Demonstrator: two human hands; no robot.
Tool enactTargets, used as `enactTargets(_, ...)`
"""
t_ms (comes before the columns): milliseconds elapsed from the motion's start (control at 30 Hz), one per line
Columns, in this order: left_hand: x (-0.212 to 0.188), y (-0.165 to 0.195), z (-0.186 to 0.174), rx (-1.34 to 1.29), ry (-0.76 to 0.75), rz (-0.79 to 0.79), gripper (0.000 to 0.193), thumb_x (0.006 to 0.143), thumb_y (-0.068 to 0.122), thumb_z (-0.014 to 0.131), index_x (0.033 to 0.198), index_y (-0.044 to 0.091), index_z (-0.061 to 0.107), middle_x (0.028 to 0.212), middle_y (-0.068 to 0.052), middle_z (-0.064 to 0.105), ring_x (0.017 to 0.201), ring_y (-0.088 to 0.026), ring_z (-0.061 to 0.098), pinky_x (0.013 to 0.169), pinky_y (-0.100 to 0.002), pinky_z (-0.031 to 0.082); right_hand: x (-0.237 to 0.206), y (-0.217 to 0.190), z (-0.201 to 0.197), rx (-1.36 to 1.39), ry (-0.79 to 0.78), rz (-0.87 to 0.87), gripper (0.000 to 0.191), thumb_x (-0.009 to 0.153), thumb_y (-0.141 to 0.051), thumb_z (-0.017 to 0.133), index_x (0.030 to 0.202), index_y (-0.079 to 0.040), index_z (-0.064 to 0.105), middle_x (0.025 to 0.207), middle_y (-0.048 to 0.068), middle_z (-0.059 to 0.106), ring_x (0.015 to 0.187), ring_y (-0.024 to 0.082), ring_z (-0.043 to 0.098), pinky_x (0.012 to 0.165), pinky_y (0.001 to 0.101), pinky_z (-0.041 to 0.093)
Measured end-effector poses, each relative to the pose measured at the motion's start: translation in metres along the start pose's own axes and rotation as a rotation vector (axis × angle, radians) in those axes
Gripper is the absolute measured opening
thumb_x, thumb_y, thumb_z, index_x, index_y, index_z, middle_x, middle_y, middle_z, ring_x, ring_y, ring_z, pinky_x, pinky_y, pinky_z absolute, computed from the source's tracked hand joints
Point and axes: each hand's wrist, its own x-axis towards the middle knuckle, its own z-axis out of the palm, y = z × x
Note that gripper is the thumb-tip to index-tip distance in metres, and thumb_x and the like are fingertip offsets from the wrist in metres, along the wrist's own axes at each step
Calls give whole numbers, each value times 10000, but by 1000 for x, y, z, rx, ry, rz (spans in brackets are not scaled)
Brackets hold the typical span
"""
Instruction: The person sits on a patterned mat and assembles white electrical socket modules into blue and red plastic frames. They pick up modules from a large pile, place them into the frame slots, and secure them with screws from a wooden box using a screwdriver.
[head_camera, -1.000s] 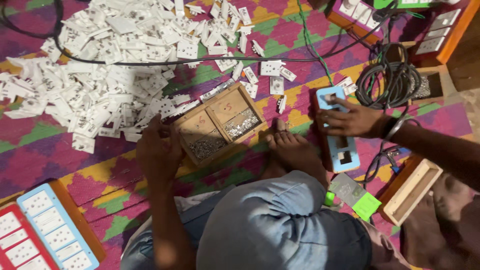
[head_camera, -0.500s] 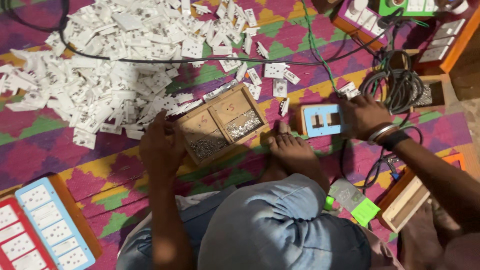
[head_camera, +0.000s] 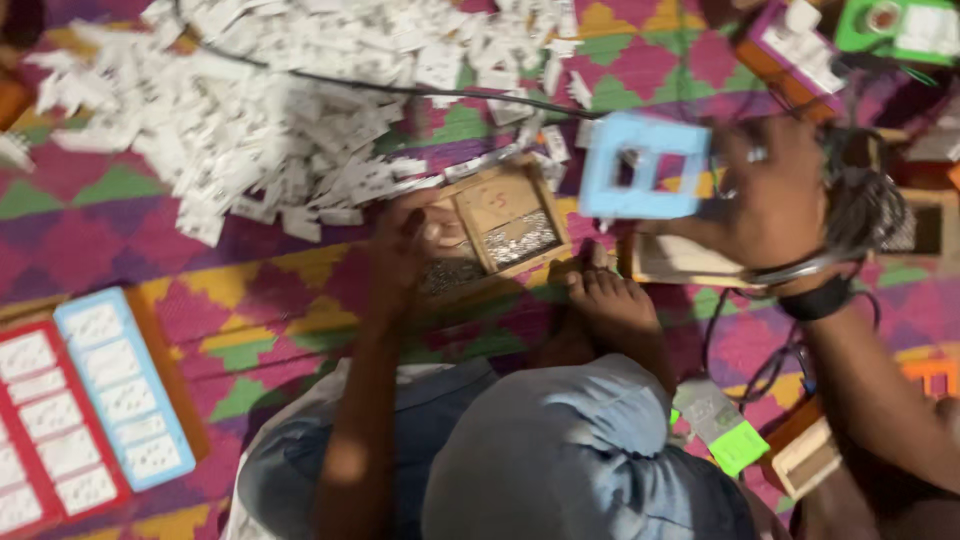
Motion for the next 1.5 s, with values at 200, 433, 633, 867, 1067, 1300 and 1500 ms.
enactTargets(200, -7, 2, -17, -631, -156, -204, 530, 1086, 307, 518, 1496, -20, 440, 1356, -197, 602, 1165, -299, 647, 933, -468, 582, 102, -145, 48, 32, -92, -457, 1045, 503, -563, 904, 1428, -154, 641, 1206, 150, 563, 1212, 367, 519, 1118, 686, 322)
enactTargets(433, 2, 33, -64, -646, 110, -29, 598, 1144, 384, 422, 1588, -12, 360, 1506, -256, 530, 1278, -370, 612, 1011, -539, 570, 145, -152, 57, 437, 153, -283, 660, 865, -459, 850, 1348, -81, 605, 1333, 275, 569, 1196, 426, 552, 1001, 599, 428)
enactTargets(633, -8, 72, -92, -859, 72, 178, 633, 1089, 439, 494, 1631, 160, 323, 1573, -220, 471, 1406, -383, 526, 1126, -584, 501, 63, -150, 131, 604, -200, -186, 235, 867, -127, 689, 1095, -78, 722, 1117, 157, 741, 944, 361, 718, 786, 430, 567)
enactTargets(867, -10, 75, -88, -859, 113, 206, 745, 1039, 511, 553, 1644, 139, 327, 1648, -179, 415, 1545, -338, 424, 1183, -621, 441, 27, -104, 182, 612, -41, 106, 113, 962, -125, 695, 1031, -37, 711, 966, 196, 704, 864, 394, 701, 732, 446, 545)
enactTargets(1067, -12, 74, -84, -844, 108, 173, 723, 1045, 510, 554, 1628, 140, 341, 1601, -216, 449, 1486, -376, 458, 1192, -596, 446, 83, 8, 207, 64, -34, 100, 311, 849, -181, 818, 1129, -73, 740, 1055, 202, 666, 951, 427, 636, 840, 527, 531)
enactTargets(1300, -11, 69, -88, -875, 139, 204, 703, 1068, 513, 514, 1630, 119, 358, 1580, -231, 475, 1453, -383, 485, 1184, -592, 439, 83, 10, 212, -67, -99, 136, 461, 658, -182, 851, 1108, -128, 769, 1013, 180, 693, 928, 446, 642, 773, 530, 542)
enactTargets(1500, -9, 68, -91, -897, 157, 207, 707, 1051, 500, 523, 1620, 119, 349, 1573, -217, 477, 1452, -376, 486, 1179, -598, 441, 160, -24, 234, 384, 19, 126, 127, 974, -122, 753, 1096, -101, 723, 979, 135, 699, 937, 329, 706, 836, 464, 577)
